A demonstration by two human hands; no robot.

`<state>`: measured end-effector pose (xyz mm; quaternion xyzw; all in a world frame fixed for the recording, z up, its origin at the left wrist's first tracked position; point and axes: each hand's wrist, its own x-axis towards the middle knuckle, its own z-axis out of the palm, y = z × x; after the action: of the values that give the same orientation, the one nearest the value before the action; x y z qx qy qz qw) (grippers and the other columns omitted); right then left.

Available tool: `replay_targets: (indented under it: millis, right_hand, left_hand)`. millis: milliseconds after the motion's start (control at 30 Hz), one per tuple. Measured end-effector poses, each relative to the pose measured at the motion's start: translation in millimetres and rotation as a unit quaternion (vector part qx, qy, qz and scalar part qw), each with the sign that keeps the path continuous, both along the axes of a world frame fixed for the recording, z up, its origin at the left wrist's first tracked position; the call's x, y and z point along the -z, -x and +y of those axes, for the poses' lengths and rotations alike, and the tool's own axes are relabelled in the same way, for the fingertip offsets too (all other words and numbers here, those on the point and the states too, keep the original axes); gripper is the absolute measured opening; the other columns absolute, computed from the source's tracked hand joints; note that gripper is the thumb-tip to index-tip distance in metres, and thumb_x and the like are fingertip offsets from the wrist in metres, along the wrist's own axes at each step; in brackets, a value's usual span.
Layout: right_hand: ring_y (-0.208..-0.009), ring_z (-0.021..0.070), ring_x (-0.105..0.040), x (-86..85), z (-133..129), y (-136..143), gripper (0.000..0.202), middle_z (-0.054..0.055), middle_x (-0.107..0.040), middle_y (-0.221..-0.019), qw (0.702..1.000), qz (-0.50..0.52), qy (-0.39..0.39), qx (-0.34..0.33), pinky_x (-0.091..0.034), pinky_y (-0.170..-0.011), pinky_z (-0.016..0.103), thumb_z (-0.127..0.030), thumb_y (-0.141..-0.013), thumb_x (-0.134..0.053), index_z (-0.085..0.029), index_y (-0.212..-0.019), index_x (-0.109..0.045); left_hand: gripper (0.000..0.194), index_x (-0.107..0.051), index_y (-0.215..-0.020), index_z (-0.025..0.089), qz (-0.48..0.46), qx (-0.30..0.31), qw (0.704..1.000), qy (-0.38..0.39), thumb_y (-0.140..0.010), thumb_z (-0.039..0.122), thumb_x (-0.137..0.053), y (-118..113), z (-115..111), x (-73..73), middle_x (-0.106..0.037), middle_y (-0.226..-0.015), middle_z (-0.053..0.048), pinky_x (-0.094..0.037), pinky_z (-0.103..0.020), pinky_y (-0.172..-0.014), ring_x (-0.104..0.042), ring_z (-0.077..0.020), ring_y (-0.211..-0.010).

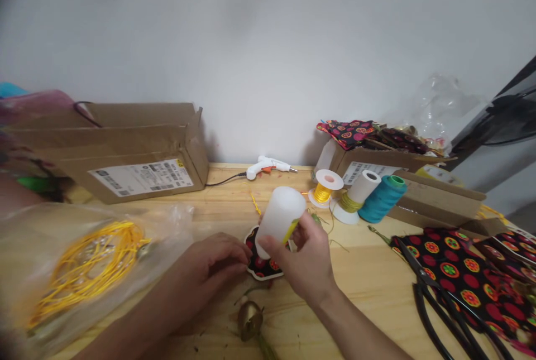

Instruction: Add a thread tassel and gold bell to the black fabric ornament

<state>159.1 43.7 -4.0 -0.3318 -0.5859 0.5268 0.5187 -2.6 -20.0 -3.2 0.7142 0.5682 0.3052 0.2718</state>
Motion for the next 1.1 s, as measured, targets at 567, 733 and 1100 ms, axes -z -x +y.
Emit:
replay_targets:
  millis: [567, 733, 1100]
  right_hand:
    - [-0.069, 0.0149, -0.064, -9.2, 18.3, 0.7, 0.025, 0.004, -0.069, -0.075, 0.944, 0.279, 0.171, 0.038, -0.052, -0.059, 0.020, -0.031, -0.064, -0.070, -0.013, -0.080, -0.063]
    - [-0.069, 0.0148, -0.063, -9.4, 18.8, -2.3, 0.022, 0.004, -0.069, -0.077, 0.945, 0.280, 0.167, 0.029, -0.051, -0.059, 0.020, -0.030, -0.068, -0.067, -0.013, -0.081, -0.063]
    - [-0.071, 0.0141, -0.063, -9.3, 20.4, -4.5, 0.019, 0.004, -0.068, -0.078, 0.947, 0.279, 0.160, 0.025, -0.050, -0.060, 0.021, -0.030, -0.072, -0.063, -0.014, -0.081, -0.063]
  left_hand:
    - [0.012, -0.067, -0.076, 0.019, 0.050, -0.021, 0.996, -0.076, -0.075, 0.014, -0.057, -18.4, 12.3, 7.4, -0.059, -0.098, -0.006, -0.041, -0.034, -0.083, -0.050, -0.0197, -0.095]
    - [0.018, -0.067, -0.086, 0.019, 0.057, 0.005, 0.994, -0.089, -0.079, 0.013, -0.051, -17.1, 12.2, 9.3, -0.058, -0.102, -0.007, -0.042, -0.034, -0.083, -0.049, -0.0193, -0.096]
    - [0.020, -0.065, -0.091, 0.020, 0.085, 0.042, 0.989, -0.112, -0.081, 0.016, -0.049, -10.9, 7.3, 9.3, -0.056, -0.104, -0.008, -0.042, -0.034, -0.083, -0.048, -0.0195, -0.099]
